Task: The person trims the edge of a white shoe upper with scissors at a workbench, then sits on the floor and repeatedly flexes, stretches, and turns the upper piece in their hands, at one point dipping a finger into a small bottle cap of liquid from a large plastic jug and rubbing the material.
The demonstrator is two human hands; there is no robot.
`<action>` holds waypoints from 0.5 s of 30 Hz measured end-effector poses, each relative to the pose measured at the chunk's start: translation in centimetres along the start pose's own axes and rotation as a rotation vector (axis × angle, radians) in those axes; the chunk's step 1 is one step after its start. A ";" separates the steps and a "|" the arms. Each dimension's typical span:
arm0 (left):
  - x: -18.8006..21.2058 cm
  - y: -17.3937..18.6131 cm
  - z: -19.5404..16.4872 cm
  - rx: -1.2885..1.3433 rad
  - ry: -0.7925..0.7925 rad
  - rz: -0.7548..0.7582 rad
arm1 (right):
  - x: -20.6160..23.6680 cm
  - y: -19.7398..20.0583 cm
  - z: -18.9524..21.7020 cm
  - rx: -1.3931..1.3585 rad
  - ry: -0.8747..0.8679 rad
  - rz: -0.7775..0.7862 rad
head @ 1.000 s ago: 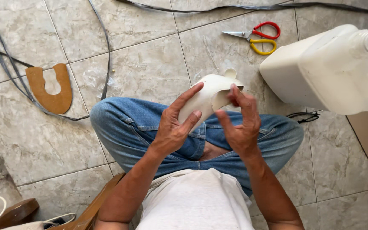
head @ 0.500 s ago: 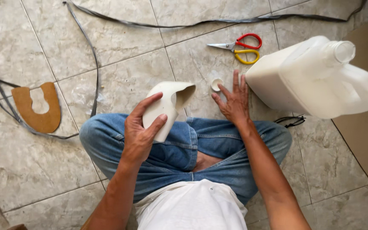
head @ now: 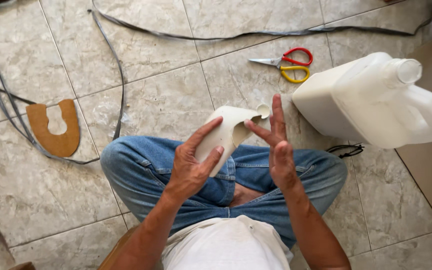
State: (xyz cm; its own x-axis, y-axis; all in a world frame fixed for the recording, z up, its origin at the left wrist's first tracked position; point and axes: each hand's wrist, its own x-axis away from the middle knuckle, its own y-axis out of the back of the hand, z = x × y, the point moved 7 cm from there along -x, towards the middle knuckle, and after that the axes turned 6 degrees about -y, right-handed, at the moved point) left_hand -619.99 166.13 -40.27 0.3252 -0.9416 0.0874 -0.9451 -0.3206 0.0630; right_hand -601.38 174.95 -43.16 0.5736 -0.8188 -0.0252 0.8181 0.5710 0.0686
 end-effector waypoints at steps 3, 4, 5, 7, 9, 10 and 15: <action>0.4 -1.0 -1.2 0.061 -0.058 0.054 | -0.2 -1.0 2.5 0.208 0.085 0.027; 0.5 -1.0 -1.4 0.068 -0.060 0.056 | -0.1 -1.4 3.0 0.277 0.114 0.039; 0.7 -1.1 -1.5 0.075 -0.059 0.060 | 0.3 -1.7 3.6 0.340 0.152 0.043; 0.9 -1.1 -1.8 0.079 -0.064 0.074 | 0.7 -2.0 4.5 0.471 0.229 0.041; 1.4 -1.4 -1.9 0.078 -0.055 0.102 | 0.7 -1.3 4.4 0.543 0.182 -0.049; 1.4 -1.5 -2.0 0.091 -0.058 0.108 | 0.5 -0.8 4.3 0.581 0.164 -0.097; 1.3 -1.6 -2.1 0.096 -0.054 0.108 | 0.5 -0.4 4.3 0.589 0.196 -0.106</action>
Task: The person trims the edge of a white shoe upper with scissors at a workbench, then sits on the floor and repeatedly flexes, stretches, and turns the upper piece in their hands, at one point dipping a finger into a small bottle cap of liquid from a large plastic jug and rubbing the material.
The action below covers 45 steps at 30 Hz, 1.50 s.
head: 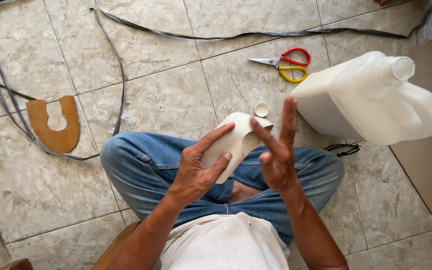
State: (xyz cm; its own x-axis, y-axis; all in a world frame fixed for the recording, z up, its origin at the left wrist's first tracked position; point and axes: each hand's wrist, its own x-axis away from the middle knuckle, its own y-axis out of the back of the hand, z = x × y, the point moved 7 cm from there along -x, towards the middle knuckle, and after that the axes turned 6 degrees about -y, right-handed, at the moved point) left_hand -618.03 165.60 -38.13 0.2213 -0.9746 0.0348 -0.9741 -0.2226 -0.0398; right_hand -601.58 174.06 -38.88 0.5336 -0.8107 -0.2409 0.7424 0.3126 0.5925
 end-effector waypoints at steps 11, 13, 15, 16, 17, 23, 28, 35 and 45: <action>-0.6 0.8 1.7 0.367 0.006 -0.068 | 1.5 -1.5 1.2 -0.429 -0.249 -0.034; -0.3 0.3 1.4 0.384 -0.055 -0.081 | 1.2 -1.4 1.3 -0.434 -0.279 -0.069; 0.0 0.0 1.2 0.218 -0.119 -0.100 | 0.9 -0.7 2.2 -0.190 -0.179 -0.059; 0.2 0.0 1.4 0.227 -0.110 -0.109 | 0.9 -0.4 2.7 -0.072 -0.126 -0.047; 0.0 0.3 1.6 0.236 -0.106 -0.119 | 0.6 0.2 2.9 0.007 -0.072 -0.070; -0.4 0.7 2.4 0.296 -0.107 -0.121 | 0.8 -0.1 1.4 0.116 0.178 0.041; -0.1 3.6 3.5 0.289 0.018 -0.228 | 0.2 0.2 -9.6 0.249 -0.258 -0.031; -0.2 4.8 3.7 0.209 0.020 -0.200 | -0.1 -7.9 -21.5 0.719 -0.155 0.235; -0.7 3.7 2.0 0.238 -0.041 -0.095 | 0.3 -0.9 -11.9 -0.443 -0.351 0.073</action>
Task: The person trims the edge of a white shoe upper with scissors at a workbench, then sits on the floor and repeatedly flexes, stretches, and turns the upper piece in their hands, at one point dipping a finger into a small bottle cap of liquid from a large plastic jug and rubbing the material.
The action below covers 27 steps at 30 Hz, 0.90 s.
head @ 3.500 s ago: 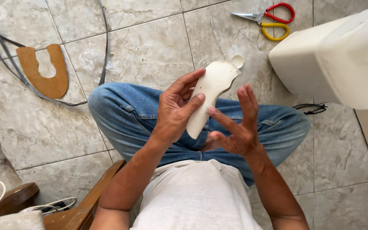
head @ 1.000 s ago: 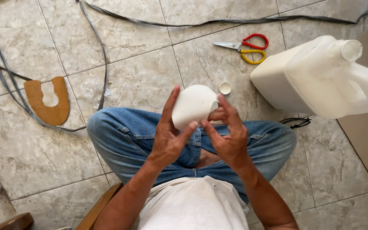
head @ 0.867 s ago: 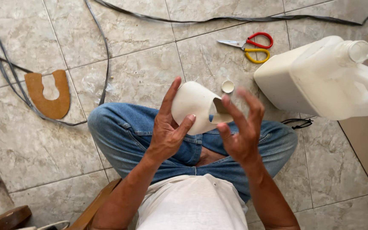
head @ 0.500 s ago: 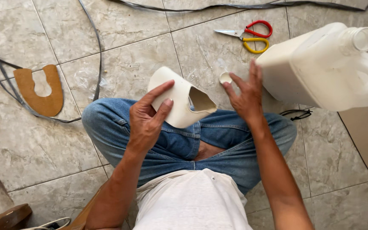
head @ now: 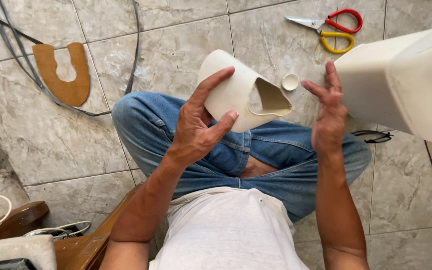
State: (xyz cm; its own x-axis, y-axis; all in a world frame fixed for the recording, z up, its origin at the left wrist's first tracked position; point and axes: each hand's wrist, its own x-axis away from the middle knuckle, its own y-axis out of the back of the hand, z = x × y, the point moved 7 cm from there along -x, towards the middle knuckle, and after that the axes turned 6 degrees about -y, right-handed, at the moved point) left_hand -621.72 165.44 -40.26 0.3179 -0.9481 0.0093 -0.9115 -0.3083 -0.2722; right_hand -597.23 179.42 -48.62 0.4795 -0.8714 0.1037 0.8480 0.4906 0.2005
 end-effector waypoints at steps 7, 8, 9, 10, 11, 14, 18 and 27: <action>0.2 -2.5 -1.4 -0.096 0.017 0.102 | 2.3 -4.8 9.9 0.055 0.199 0.230; 0.3 -2.6 -1.4 -0.077 0.029 0.101 | 2.6 -5.2 10.6 0.148 0.254 0.238; 0.3 -2.6 -1.5 -0.062 0.035 0.099 | 3.3 -5.5 11.6 0.299 0.349 0.232; 0.2 -2.7 -1.7 -0.047 0.014 0.111 | 3.7 -5.9 12.3 0.450 0.449 0.221; 0.3 -2.8 -1.9 -0.029 -0.002 0.123 | 3.6 -5.9 12.3 0.478 0.443 0.211; 0.5 -2.9 -1.6 -0.007 0.038 0.135 | 3.6 -5.2 12.1 0.564 0.395 0.127; 0.3 -2.3 -1.2 0.105 0.021 0.071 | 3.5 -3.3 11.9 0.479 0.376 0.016; 0.2 -1.4 2.1 0.629 0.304 -0.168 | 5.0 -5.3 7.1 0.139 0.359 -0.155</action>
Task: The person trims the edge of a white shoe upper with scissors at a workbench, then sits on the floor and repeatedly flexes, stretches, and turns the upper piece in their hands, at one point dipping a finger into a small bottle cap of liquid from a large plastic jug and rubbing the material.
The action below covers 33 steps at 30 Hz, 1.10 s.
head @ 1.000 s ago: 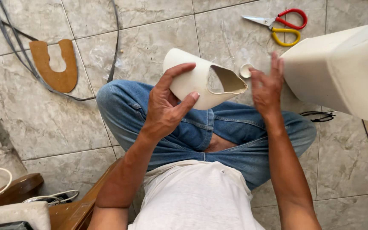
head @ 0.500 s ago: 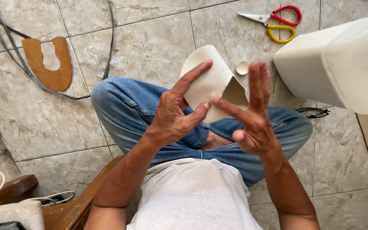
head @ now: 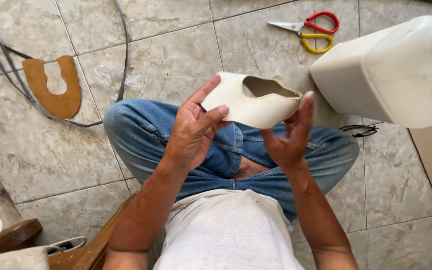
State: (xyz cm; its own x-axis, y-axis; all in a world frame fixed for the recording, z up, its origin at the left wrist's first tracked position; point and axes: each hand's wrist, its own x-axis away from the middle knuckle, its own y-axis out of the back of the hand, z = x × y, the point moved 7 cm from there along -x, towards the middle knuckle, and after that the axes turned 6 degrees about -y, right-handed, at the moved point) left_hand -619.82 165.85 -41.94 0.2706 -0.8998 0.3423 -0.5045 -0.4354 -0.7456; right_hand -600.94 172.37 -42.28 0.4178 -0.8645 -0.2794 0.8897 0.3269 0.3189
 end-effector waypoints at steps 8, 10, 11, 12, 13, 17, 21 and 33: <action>2.5 -2.5 -2.8 -1.447 -0.361 0.000 | -2.3 2.2 1.0 0.171 -0.211 -0.055; 3.3 -4.3 -3.1 -1.693 -0.625 -0.016 | -2.8 1.7 2.9 0.258 -0.157 -0.035; 3.4 -4.4 -3.2 -1.761 -0.650 -0.049 | -2.8 1.8 3.4 0.247 -0.172 -0.034; 3.4 -4.6 -3.4 -1.829 -0.673 -0.081 | -2.9 1.8 3.7 0.236 -0.189 -0.032; 3.0 -3.6 -2.9 -1.854 -0.473 -0.091 | -2.8 1.9 3.8 0.223 -0.207 -0.030; 2.6 -2.2 -2.3 -1.333 -0.194 0.048 | -2.1 2.9 4.3 0.198 -0.059 -0.104; 2.7 -1.8 -0.6 0.128 0.027 0.000 | 0.3 3.1 3.7 -0.159 -0.031 -0.095; 1.2 0.5 -0.4 -0.182 -0.176 0.080 | 1.9 1.4 0.4 -1.400 -0.738 0.139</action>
State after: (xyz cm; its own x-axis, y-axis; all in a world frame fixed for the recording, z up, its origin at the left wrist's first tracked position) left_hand -620.03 164.58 -41.68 0.3545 -0.9196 0.1694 -0.6650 -0.3753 -0.6457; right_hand -598.95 171.01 -41.99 0.7000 -0.6504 0.2949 0.4871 0.1329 -0.8632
